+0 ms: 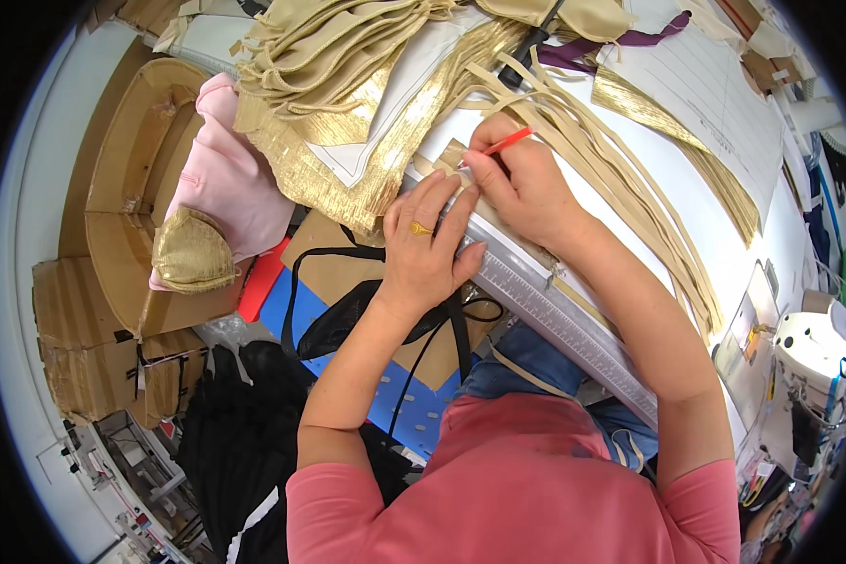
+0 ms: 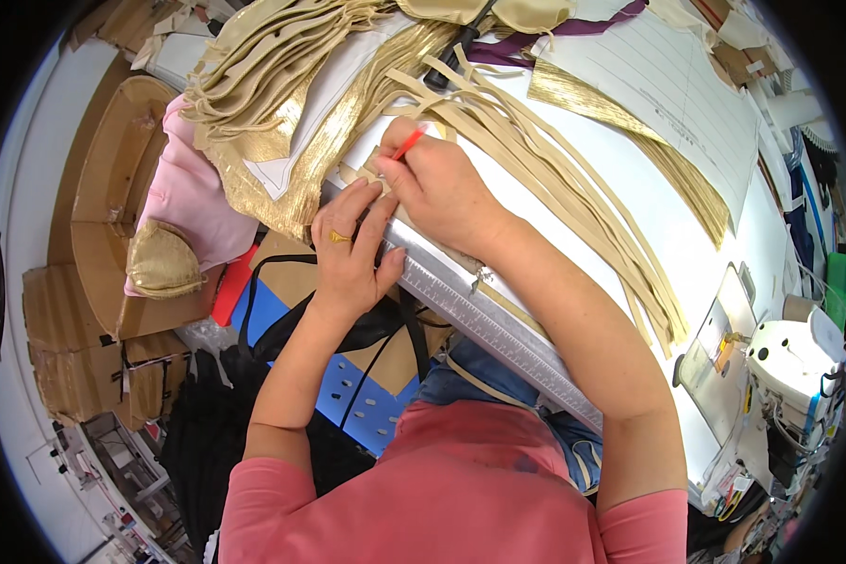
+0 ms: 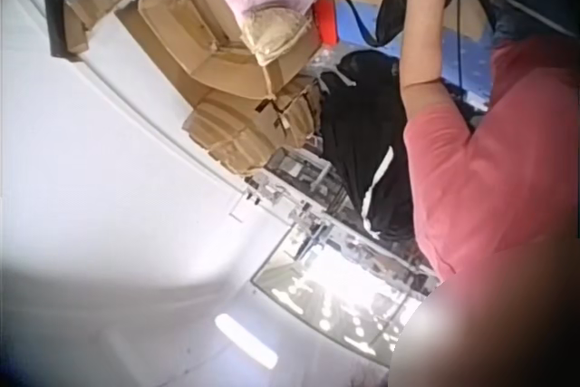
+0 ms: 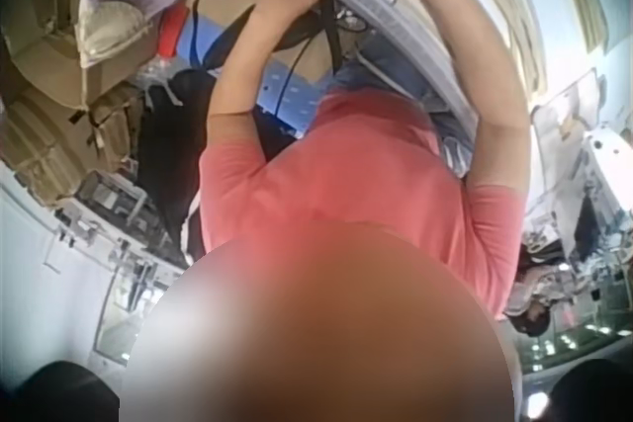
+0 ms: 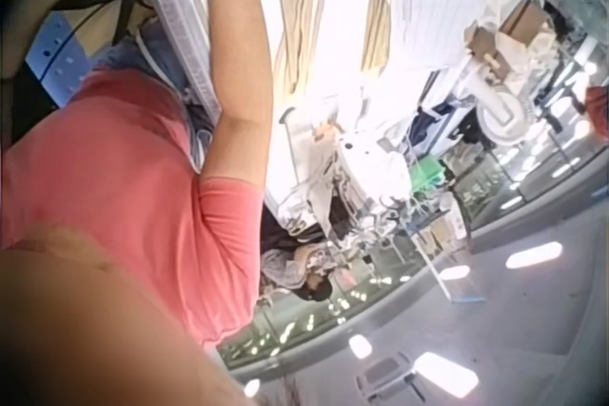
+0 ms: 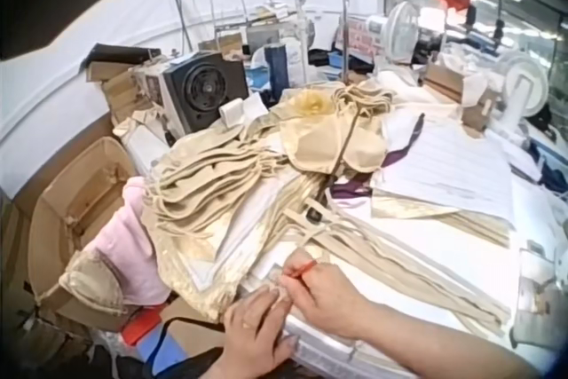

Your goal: Measuring fabric strips with a ruler and sewing them onto a garment piece using a sewing machine.

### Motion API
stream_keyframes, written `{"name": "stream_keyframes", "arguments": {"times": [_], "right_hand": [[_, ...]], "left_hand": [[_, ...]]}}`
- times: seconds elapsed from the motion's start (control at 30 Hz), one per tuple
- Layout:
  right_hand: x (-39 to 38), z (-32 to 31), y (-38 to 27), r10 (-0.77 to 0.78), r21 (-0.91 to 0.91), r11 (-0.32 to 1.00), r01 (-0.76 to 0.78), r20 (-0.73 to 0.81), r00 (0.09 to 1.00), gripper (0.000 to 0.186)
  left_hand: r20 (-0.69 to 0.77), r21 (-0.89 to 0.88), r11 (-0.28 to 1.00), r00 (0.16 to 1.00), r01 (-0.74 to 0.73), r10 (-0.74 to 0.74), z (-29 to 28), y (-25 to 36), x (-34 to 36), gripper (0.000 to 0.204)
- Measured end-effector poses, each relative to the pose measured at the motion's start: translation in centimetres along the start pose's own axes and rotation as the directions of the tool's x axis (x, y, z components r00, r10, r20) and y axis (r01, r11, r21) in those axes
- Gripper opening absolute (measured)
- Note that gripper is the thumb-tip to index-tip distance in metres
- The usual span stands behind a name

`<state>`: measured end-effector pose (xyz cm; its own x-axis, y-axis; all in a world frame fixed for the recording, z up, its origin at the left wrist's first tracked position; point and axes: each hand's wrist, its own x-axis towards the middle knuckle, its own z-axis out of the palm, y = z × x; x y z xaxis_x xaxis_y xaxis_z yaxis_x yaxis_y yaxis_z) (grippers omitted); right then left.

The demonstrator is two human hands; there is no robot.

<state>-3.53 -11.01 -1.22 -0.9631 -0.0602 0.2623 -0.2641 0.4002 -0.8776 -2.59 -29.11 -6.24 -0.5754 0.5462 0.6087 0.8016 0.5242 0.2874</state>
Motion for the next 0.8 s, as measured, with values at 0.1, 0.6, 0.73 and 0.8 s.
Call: {"name": "stream_keyframes", "arguments": {"times": [0.1, 0.6, 0.73, 0.8], "right_hand": [[0.0, 0.0, 0.1, -0.095, -0.075, 0.993, 0.093, -0.025, 0.995, 0.013], [-16.9, -10.2, -4.7, 0.248, 0.094, 0.968, -0.232, -0.218, 0.944, 0.006], [-20.3, -9.3, -4.2, 0.235, 0.092, 0.972, -0.218, -0.272, 0.933, 0.004], [-21.1, -9.4, -4.7, 0.262, 0.007, 0.963, -0.27, -0.27, 0.927, 0.003]], "left_hand": [[0.005, -0.003, 1.0, 1.0, 0.0, 0.0, 0.0, 0.2, 0.1, 0.053], [0.054, 0.065, 0.998, 0.999, 0.004, -0.007, -0.3, -0.1, 0.1, 0.051], [0.049, 0.015, 0.999, 0.998, -0.032, 0.032, 0.2, -0.3, 0.2, 0.045], [0.04, 0.016, 0.999, 0.998, -0.044, 0.043, 0.3, -0.3, 0.2, 0.046]]}}
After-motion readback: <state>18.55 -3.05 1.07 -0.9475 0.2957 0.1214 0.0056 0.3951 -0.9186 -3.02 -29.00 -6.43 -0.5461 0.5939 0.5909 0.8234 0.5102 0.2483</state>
